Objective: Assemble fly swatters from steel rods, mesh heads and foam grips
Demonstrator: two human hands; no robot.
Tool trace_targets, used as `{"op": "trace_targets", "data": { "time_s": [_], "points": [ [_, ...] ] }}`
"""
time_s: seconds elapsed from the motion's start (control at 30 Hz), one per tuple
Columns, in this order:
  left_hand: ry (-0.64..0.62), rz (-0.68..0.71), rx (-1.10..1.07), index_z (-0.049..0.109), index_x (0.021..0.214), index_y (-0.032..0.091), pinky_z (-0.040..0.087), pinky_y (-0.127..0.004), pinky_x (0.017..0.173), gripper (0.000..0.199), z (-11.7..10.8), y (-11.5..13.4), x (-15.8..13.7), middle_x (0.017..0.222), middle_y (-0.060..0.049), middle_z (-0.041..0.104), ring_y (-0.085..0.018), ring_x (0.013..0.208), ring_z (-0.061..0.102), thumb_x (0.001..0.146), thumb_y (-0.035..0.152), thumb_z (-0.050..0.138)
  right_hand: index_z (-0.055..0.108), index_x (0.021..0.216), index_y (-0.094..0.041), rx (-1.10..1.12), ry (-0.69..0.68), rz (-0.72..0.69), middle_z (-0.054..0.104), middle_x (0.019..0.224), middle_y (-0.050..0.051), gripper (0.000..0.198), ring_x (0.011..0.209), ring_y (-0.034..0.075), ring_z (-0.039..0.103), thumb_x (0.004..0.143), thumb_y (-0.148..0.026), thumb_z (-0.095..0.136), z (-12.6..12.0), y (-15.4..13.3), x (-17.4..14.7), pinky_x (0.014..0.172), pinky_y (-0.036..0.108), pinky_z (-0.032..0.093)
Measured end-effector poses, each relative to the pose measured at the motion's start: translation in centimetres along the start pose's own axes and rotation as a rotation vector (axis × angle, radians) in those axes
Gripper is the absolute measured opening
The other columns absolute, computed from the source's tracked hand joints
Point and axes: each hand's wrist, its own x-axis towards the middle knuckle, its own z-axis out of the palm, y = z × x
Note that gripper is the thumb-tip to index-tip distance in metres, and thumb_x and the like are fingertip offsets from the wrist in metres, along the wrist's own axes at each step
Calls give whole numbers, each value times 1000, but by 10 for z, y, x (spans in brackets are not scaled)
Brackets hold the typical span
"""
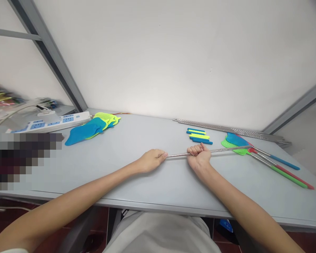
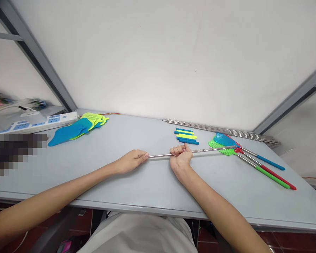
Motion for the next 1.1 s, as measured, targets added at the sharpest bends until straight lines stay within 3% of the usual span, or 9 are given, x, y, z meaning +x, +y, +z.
{"op": "trace_targets", "data": {
  "time_s": [0.67, 1.1],
  "points": [
    [42, -60, 55, 33, 54, 17, 27, -20, 47, 37, 4, 2, 1, 51, 4, 37, -9, 49, 35, 81, 41, 21, 13, 52, -18, -29, -13, 10, 11, 37, -8, 27, 30, 6, 11, 75, -17, 28, 2, 2, -1, 32, 20, 15],
    [110, 59, 191, 42, 65, 18, 30, -21, 51, 34, -1, 10, -1, 52, 3, 39, -11, 50, 40, 84, 36, 18, 23, 52, -17, -159, -127, 92, 22, 40, -8, 24, 31, 4, 20, 75, -15, 30, 16, -24, 13, 35, 18, 24]
  ]
}}
